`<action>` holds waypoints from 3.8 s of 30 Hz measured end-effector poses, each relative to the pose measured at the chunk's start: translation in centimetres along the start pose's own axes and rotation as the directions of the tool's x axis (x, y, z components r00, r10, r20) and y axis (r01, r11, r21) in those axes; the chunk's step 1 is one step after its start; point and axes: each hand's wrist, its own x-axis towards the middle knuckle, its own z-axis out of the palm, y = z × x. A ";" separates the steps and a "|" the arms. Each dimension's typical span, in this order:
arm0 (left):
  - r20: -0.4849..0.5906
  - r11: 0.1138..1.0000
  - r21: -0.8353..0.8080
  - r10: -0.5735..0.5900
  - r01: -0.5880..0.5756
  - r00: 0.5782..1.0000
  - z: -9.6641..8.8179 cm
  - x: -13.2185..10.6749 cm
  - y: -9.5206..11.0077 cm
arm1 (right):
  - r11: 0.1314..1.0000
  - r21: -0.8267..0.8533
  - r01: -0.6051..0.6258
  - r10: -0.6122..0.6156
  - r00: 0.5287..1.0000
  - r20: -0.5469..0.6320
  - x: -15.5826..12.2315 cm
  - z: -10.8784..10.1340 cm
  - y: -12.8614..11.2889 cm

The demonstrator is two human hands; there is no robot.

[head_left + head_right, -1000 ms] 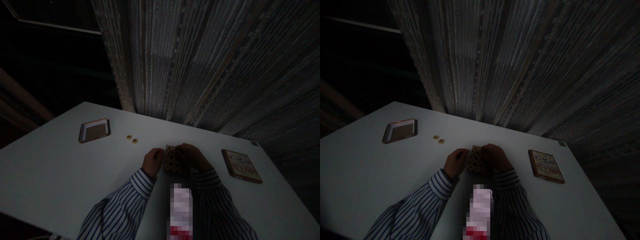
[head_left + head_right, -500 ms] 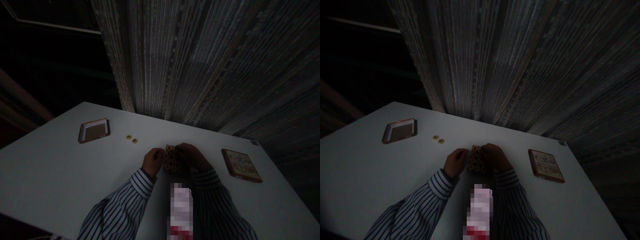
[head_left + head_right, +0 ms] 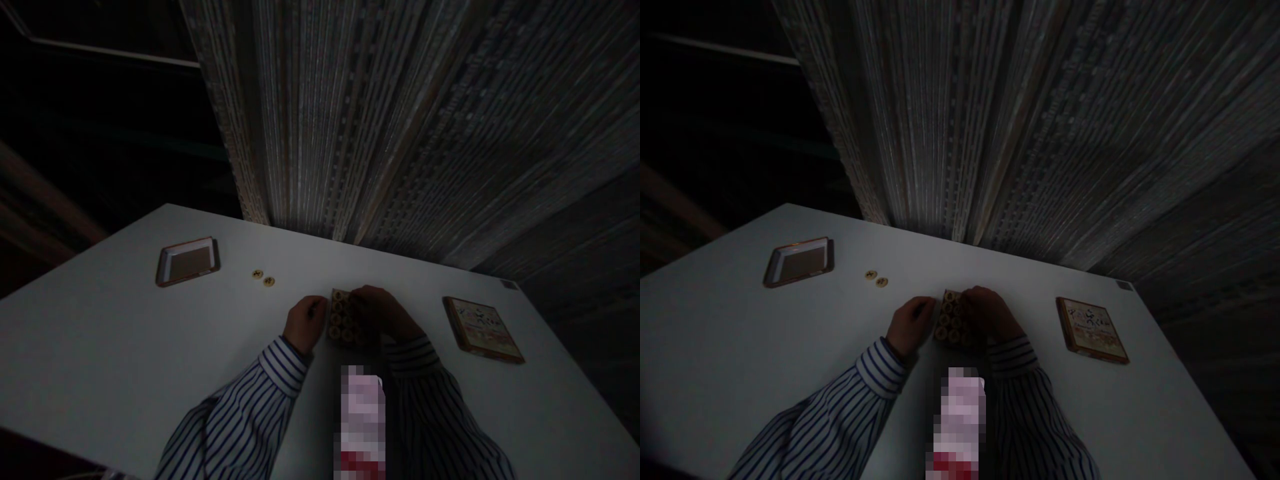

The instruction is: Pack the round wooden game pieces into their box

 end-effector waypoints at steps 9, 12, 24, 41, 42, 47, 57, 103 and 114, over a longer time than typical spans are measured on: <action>0.017 1.000 0.018 -0.009 0.009 1.000 -0.1 0.0 0.1 | 1.000 0.001 0.011 -0.011 0.999 -0.031 -0.3 -0.2 0.0; 0.018 1.000 0.017 -0.016 0.016 1.000 -0.1 -0.1 0.1 | 1.000 -0.007 0.014 -0.015 0.999 -0.038 -0.3 -0.3 0.1; 0.014 0.999 0.039 0.017 -0.017 1.000 0.1 -0.1 -0.2 | 0.999 -0.048 -0.022 0.019 0.998 -0.065 -0.6 -1.0 -0.4; 0.063 1.000 0.014 0.023 -0.024 0.998 0.0 -0.8 -0.7 | 0.945 0.099 -0.311 0.324 0.929 -0.180 -6.4 -0.3 0.7; 0.069 1.000 0.015 0.023 -0.024 0.997 0.0 -0.9 -0.6 | 0.935 0.123 -0.332 0.348 0.925 -0.152 -6.6 0.0 0.7; 0.096 0.999 0.009 0.031 -0.032 0.995 -0.2 -1.2 -0.3 | 0.925 0.230 -0.303 0.327 0.942 -0.075 -7.3 0.8 0.1; 0.061 0.999 -0.004 0.054 -0.054 0.997 -0.5 -1.4 -0.4 | 0.916 0.212 -0.341 0.366 0.926 -0.094 -7.3 0.8 0.1; 0.045 0.783 0.599 0.175 -0.167 0.983 -10.6 4.4 -4.8 | 0.967 0.217 0.137 -0.051 0.932 -0.359 2.0 -1.7 -5.9; 0.070 0.726 0.659 0.202 -0.197 0.977 -10.7 4.4 -5.1 | 0.963 0.215 0.162 -0.068 0.919 -0.388 2.0 -1.8 -5.5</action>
